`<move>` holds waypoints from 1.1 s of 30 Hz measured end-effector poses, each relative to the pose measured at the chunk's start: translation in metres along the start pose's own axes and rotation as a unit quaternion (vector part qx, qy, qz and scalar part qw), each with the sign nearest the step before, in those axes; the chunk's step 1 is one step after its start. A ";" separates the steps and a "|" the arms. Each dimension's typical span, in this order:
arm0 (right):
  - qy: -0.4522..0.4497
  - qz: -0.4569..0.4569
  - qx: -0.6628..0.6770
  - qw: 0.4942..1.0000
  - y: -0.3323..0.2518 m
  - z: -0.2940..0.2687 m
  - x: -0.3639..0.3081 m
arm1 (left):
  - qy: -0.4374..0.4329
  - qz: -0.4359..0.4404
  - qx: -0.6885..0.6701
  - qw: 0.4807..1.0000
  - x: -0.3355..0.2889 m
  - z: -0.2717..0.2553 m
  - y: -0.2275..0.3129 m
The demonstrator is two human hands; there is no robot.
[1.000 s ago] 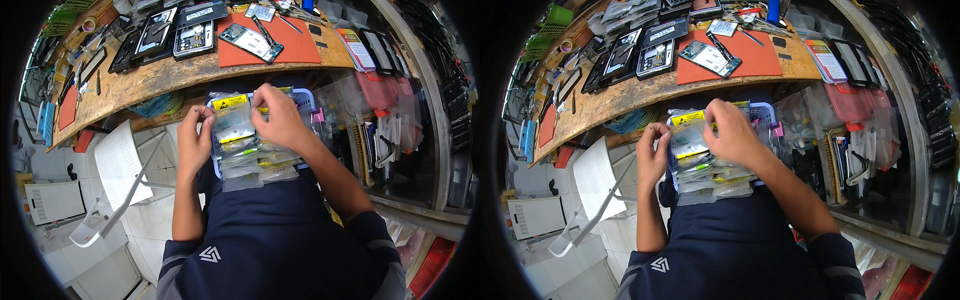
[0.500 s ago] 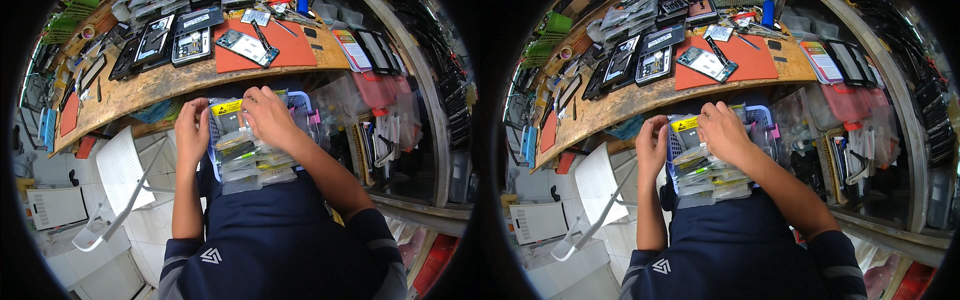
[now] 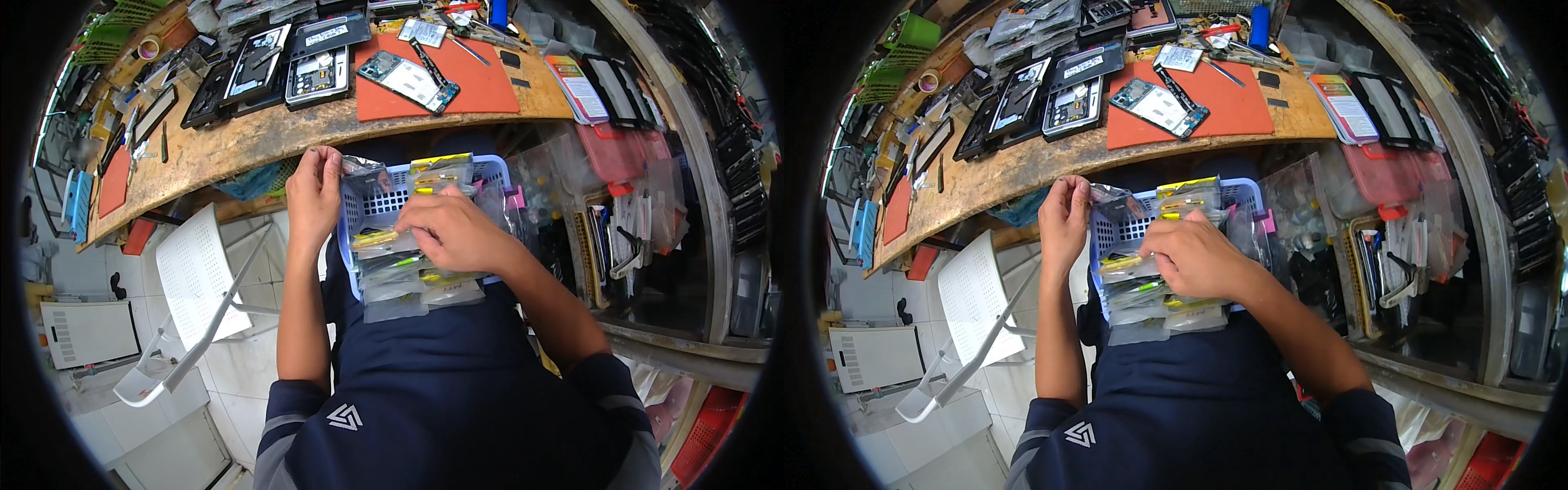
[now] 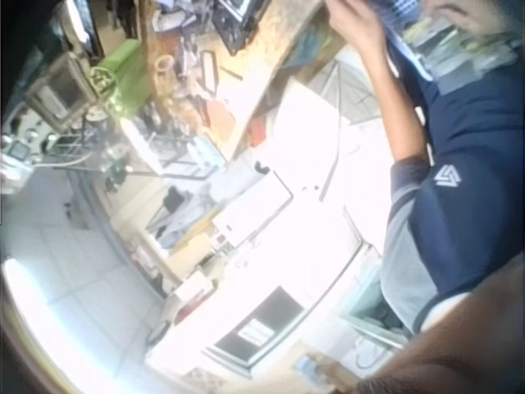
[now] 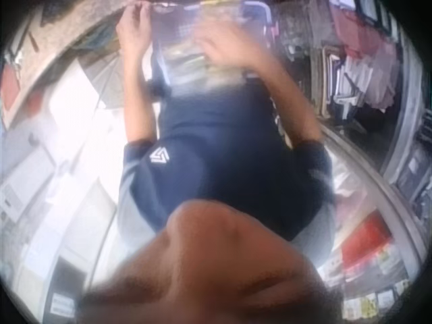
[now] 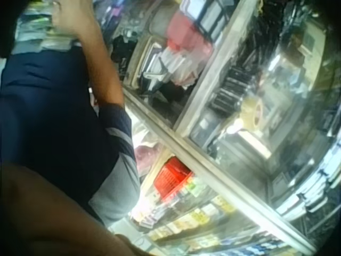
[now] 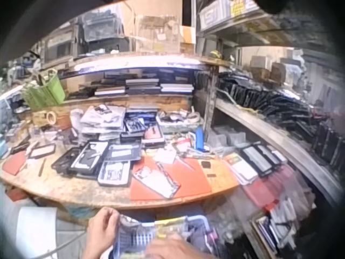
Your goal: The person sorts through multiple sealed plastic bags containing electronic components, then picks up a smartphone and a battery, holding them together to compare fit. The person does not open the phone or install the battery during the clip.
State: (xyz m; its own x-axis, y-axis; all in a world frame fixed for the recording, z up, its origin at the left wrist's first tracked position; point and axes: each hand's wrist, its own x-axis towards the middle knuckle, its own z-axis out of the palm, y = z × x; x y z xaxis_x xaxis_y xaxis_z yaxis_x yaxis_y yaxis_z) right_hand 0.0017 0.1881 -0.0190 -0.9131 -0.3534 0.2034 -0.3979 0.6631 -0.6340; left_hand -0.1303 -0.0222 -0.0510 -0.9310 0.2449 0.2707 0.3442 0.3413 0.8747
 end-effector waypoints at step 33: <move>0.356 -0.250 0.007 0.901 0.015 -0.048 -0.053 | -0.095 -0.145 -0.463 0.869 -0.029 0.054 -0.090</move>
State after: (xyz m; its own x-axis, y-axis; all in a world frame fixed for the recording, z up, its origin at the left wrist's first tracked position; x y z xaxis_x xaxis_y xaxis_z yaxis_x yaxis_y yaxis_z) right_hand 0.0401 0.2481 -0.0034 -0.4483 -0.0900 0.8894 -0.7782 0.5288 -0.3387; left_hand -0.1280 -0.0110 -0.1592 -0.8952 0.4456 -0.0094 -0.2289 -0.4416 0.8675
